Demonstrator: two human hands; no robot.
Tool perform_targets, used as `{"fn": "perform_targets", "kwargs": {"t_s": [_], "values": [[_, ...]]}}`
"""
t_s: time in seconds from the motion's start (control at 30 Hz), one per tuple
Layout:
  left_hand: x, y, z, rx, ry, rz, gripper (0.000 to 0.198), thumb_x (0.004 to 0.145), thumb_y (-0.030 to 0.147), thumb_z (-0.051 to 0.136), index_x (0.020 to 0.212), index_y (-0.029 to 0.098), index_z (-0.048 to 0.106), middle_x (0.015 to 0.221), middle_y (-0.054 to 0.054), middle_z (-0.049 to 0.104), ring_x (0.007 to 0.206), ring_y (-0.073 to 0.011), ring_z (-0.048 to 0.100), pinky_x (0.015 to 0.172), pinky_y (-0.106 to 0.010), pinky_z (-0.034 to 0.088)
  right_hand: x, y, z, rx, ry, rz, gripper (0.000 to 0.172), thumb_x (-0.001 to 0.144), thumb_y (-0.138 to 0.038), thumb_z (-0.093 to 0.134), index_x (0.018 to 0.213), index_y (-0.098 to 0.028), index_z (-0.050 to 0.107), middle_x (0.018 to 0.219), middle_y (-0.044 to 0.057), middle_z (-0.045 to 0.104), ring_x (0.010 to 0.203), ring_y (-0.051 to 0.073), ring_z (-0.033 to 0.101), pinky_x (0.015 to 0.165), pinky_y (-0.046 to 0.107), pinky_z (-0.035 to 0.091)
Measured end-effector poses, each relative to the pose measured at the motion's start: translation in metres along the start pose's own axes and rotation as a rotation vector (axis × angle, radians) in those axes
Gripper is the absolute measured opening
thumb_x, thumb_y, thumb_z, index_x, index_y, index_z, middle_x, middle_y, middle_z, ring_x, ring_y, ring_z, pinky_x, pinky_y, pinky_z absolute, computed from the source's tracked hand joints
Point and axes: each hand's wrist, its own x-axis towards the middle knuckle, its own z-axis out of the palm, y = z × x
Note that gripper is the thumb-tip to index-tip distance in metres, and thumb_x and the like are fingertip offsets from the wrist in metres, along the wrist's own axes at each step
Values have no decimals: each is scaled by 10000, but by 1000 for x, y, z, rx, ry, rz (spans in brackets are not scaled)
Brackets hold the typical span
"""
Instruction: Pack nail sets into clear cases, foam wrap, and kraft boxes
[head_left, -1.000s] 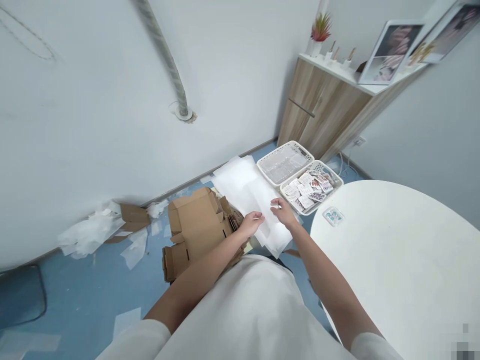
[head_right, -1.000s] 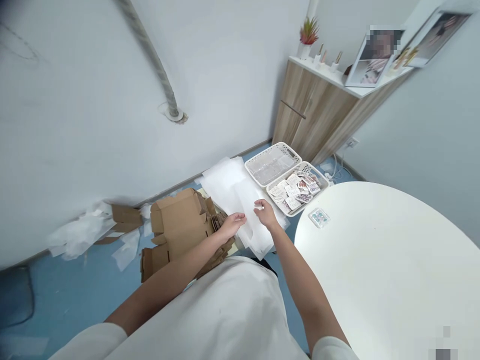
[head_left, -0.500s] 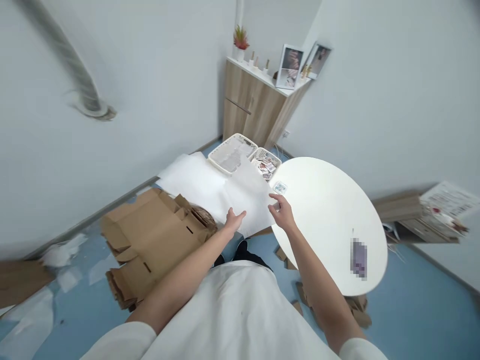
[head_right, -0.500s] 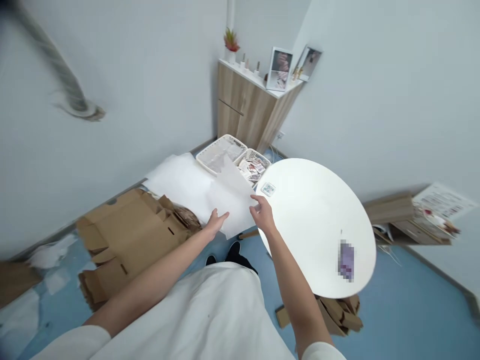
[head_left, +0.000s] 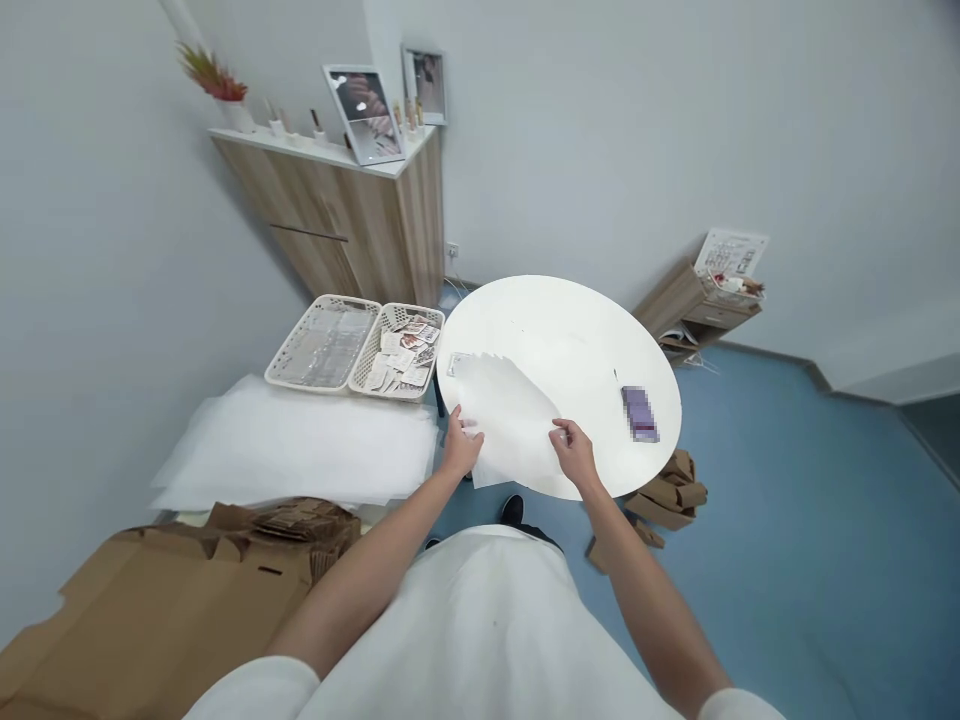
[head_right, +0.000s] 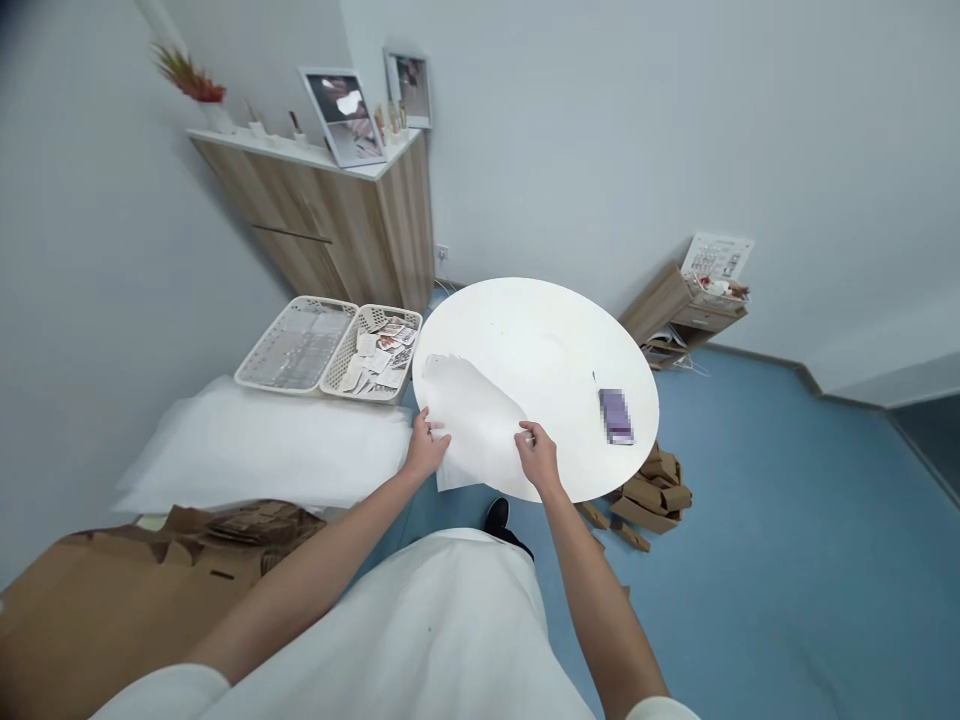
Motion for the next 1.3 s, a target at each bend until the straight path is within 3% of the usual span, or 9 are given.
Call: {"fn": "perform_targets", "kwargs": {"t_s": [0.13,0.3,0.37,0.5,0.73,0.9,1.07,1.3], "values": [[10,13,32,138,-40,27,763,699,206,580,1343,205,172,1106,-75,532,755,-117,563,732,-265,441,11,44,-25,5,17,57,361,725,-410,469,976,-177,585,677,2,543,581,135,472,588,277,422],[28,15,69,233,-141,103,453,695,177,564,1143,188,495,1098,-68,565,865,-156,566,840,-302,413,29,87,-48,17,-26,107,353,719,-402,468,959,-170,583,716,21,562,539,131,471,542,275,423],[31,12,80,262,-167,80,394,700,179,557,1094,185,537,1125,-70,564,945,-180,548,871,-309,401,34,99,-53,0,-59,130,345,722,-394,459,958,-174,582,705,22,569,524,132,469,532,278,423],[30,5,98,346,-205,38,455,706,164,546,1157,192,497,1221,-67,507,1066,-193,491,919,-310,375,41,122,-59,-56,-140,158,338,727,-358,441,979,-177,575,740,25,593,535,134,486,569,294,443],[29,2,122,602,-288,124,524,710,114,496,1227,167,424,1204,-85,479,1085,-199,467,943,-323,363,47,157,-63,-228,-254,77,393,739,-244,408,1114,-190,515,944,46,594,761,170,550,745,336,451],[31,7,135,765,-332,112,552,721,114,474,1260,173,374,1259,-97,401,1125,-211,434,939,-334,369,49,166,-61,-401,-303,-2,426,762,-184,398,1180,-202,473,1018,87,547,940,227,514,777,347,434],[19,17,136,960,-233,152,554,747,190,493,1280,220,346,1400,-100,245,1264,-305,231,993,-470,243,40,159,-61,-619,-245,-100,473,759,-191,447,1230,-210,413,1266,131,416,1124,299,396,863,426,361],[-7,13,128,1015,-469,292,452,765,218,489,1212,267,438,1396,-73,304,1303,-271,192,1042,-468,100,33,148,-60,-688,-432,-298,413,787,-205,440,1200,-195,442,1384,100,335,1278,254,265,987,420,227]]}}
